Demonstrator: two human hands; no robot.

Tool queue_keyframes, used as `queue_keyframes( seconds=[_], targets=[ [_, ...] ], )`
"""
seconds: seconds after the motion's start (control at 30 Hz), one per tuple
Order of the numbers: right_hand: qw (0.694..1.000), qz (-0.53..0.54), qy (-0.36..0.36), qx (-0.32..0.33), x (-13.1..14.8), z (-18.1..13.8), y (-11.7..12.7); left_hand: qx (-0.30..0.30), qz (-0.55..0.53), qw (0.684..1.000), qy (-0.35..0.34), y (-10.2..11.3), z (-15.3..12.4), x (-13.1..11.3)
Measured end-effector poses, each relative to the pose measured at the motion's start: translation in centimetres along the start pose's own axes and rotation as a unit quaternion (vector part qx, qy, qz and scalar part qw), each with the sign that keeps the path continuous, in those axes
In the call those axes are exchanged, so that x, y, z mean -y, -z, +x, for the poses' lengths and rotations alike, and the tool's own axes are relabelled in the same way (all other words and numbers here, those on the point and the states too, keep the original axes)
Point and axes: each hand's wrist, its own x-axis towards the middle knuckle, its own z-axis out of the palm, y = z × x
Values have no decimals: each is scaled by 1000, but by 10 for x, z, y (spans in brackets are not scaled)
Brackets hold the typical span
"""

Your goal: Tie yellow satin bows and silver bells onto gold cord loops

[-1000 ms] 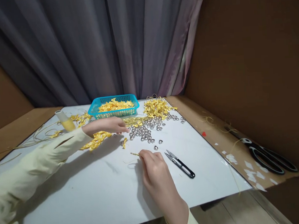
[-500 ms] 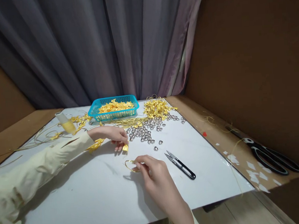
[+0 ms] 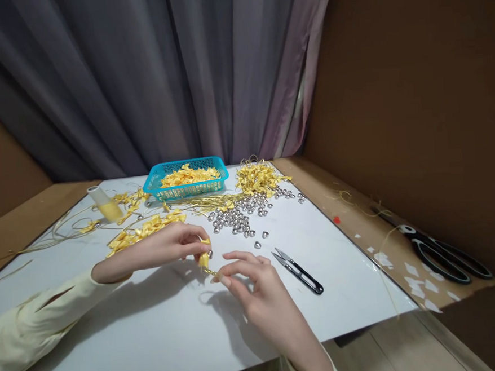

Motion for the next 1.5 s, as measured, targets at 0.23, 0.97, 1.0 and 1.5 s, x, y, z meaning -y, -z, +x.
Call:
queue_keyframes(
  seconds=[0.23, 0.97, 1.0, 1.5],
  targets=[
    [992, 70, -16, 106, 7, -8, 12, -3, -28, 998, -59, 3, 0, 1],
    [987, 58, 152, -6, 4, -5, -15, -1, 397, 896, -198, -16, -29, -22],
    [986, 65, 152, -10, 4, -4, -15, 0, 387, 902, -194, -14, -29, -21],
    [955, 4, 259, -145, 11, -13, 1, -182, 358, 855, -328, -9, -28, -13]
  ],
)
